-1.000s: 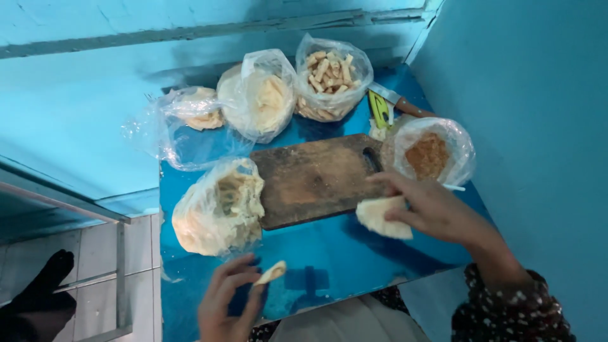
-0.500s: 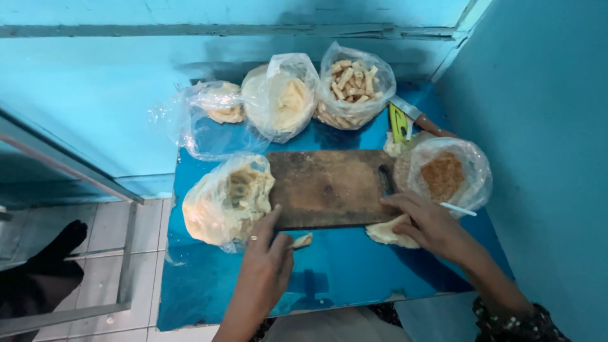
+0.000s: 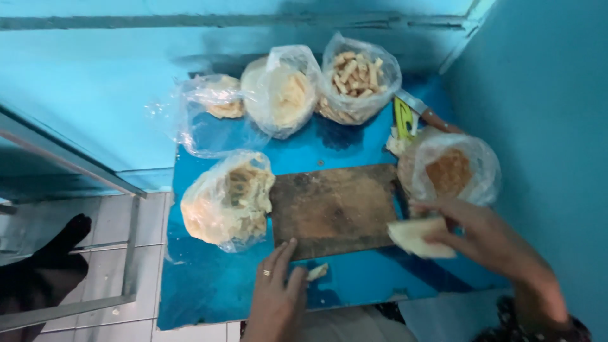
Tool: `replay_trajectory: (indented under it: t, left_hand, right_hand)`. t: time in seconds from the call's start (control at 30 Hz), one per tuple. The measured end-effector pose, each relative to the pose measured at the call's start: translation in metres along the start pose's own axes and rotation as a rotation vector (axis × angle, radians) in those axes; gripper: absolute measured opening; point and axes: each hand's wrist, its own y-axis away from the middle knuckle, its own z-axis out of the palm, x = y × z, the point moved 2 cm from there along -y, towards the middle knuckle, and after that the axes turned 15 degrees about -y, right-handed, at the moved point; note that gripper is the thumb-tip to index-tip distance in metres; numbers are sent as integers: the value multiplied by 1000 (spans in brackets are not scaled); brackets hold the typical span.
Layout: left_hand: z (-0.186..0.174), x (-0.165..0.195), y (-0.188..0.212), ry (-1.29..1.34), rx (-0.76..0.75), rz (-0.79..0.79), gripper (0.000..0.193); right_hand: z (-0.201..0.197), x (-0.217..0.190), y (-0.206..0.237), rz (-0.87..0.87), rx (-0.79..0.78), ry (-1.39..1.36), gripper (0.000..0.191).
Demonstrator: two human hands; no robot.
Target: The person sits at a small blue table and assembles filled snacks by hand. They take flat wrapper pieces from a plastic bag, place brown filling from a bowl onto a wrapper, fold the wrapper over the filling, and set the folded snack aside, repeating the cycle.
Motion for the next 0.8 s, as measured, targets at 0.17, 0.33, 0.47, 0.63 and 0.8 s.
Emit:
replay_trajectory:
  t: [0.17,0.33,0.47,0.63,0.8]
  left_hand:
    - [-19,-23,11,306,-8,-214,20]
    - [-35,-47,28,349,108,-276,19]
    - [-36,-51,36,436,56,-289,17]
    - [-31,-50,31,471,47,-278,17]
    - [-38,-55,34,443,45,-296,17]
  right_hand:
    - [98,-21,-41,-161,-68,-209,36]
    - [55,-20,-65,-551,323,371,38]
    - [30,-35,-61,-299,407,220,42]
    - [109,-58,-79,-385,19,137,45]
    - [23,-59,-121,-400,412,519,53]
